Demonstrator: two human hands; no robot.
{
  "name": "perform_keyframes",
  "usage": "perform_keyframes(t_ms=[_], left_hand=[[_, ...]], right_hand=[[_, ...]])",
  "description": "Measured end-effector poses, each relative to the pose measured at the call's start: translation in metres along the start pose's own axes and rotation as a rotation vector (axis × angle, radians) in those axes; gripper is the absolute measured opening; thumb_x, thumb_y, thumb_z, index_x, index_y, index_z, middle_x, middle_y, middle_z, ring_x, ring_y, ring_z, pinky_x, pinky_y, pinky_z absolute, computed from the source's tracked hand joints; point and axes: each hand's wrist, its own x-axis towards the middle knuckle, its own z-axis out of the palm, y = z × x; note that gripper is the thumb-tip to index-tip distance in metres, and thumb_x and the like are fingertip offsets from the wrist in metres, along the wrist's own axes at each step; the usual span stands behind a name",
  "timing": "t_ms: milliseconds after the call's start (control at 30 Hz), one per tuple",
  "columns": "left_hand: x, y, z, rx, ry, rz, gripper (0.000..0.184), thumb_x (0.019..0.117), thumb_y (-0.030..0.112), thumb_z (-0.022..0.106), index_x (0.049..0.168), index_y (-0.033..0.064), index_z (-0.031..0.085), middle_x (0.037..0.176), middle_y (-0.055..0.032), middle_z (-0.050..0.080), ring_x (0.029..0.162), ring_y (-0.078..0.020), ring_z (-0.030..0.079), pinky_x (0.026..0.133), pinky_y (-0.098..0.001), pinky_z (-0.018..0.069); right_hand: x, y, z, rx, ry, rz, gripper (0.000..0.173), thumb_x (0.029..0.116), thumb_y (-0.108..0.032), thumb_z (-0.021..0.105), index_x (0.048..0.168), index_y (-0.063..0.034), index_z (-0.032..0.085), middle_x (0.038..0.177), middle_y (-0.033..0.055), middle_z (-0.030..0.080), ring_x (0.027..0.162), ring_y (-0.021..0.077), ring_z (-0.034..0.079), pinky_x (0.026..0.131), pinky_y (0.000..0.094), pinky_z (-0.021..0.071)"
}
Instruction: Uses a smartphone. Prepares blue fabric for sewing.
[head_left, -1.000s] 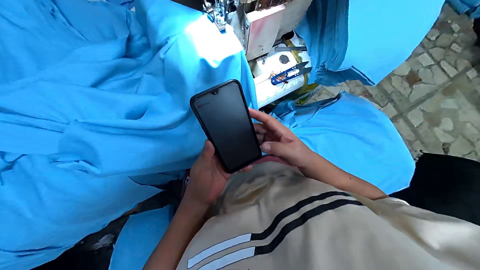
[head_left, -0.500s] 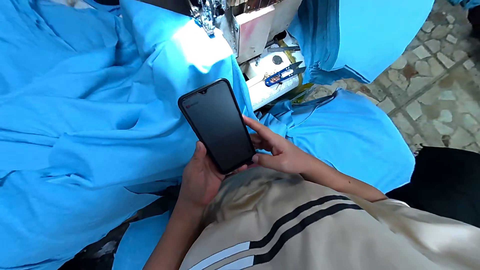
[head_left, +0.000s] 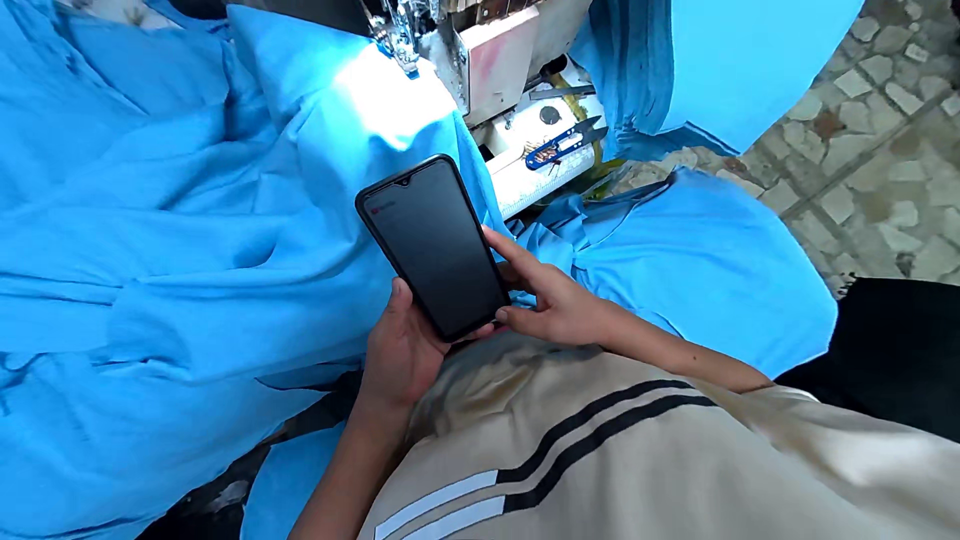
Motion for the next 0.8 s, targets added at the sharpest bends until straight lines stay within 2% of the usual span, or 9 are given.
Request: perform_keyframes(t_ms=[133,233,567,633,700,800], left_hand=[[0.002,0.0,-0.001,-0.006,-0.012,-0.011,0.045,0.1033,0.055,0.047,0.131,0.0232,0.062,0.124,-0.0082,0.071,0.109,-0.0297,0.072,0.085,-0.051,0.0627],[0.002,0.0,0.0,0.012,0.01,-0.017,0.044,0.1051,0.054,0.042,0.131,0.0232,0.061,0.124,-0.0077,0.071,0.109,-0.0289,0.072,0.085,-0.0501,0.063],[0.005,-0.001,-0.005,-0.02,-0.029,-0.028,0.044,0.1029,0.054,0.049,0.133,0.0235,0.062,0.125,-0.0096,0.071,0.109,-0.0301,0.072,0.086,-0.0507,0.0625],[0.005,-0.002,-0.005,-0.02,-0.029,-0.025,0.045,0.1024,0.055,0.049,0.132,0.0228,0.062,0.124,-0.0098,0.071,0.108,-0.0302,0.072,0.085,-0.0506,0.0626],[0.004,-0.003,-0.004,-0.016,-0.025,-0.039,0.046,0.103,0.054,0.048,0.131,0.0215,0.063,0.123,-0.0105,0.072,0.107,-0.0303,0.073,0.085,-0.0507,0.0628],[0.002,-0.009,-0.004,-0.007,-0.036,-0.08,0.044,0.1051,0.052,0.045,0.132,0.0208,0.061,0.123,-0.01,0.072,0.108,-0.0294,0.073,0.087,-0.0498,0.0626]], right_hand=[[-0.001,0.001,-0.001,-0.011,0.002,0.016,0.087,0.087,0.001,0.061,0.161,-0.0006,0.016,0.13,0.0151,0.065,0.113,0.0119,0.067,0.096,0.0284,0.0566],[-0.002,0.003,0.0,-0.004,0.008,0.022,0.088,0.0862,0.002,0.061,0.162,-0.0008,0.016,0.132,0.0155,0.064,0.115,0.0121,0.066,0.096,0.0282,0.0564],[-0.001,0.001,-0.001,0.028,0.008,0.042,0.084,0.0878,0.002,0.06,0.161,-0.0013,0.018,0.129,0.0151,0.065,0.111,0.011,0.067,0.094,0.0274,0.0566],[0.001,0.003,-0.002,0.025,0.051,-0.017,0.078,0.0883,0.0,0.059,0.158,0.0022,0.024,0.128,0.0145,0.065,0.11,0.0107,0.068,0.094,0.0273,0.0571],[0.01,0.0,-0.006,0.014,0.15,-0.087,0.069,0.0911,-0.004,0.059,0.154,0.0058,0.03,0.118,0.0136,0.067,0.103,0.0097,0.068,0.09,0.027,0.0576],[0.036,-0.011,-0.015,0.015,0.271,-0.168,0.063,0.096,-0.009,0.057,0.151,0.0103,0.032,0.113,0.0129,0.068,0.097,0.008,0.067,0.086,0.026,0.0573]])
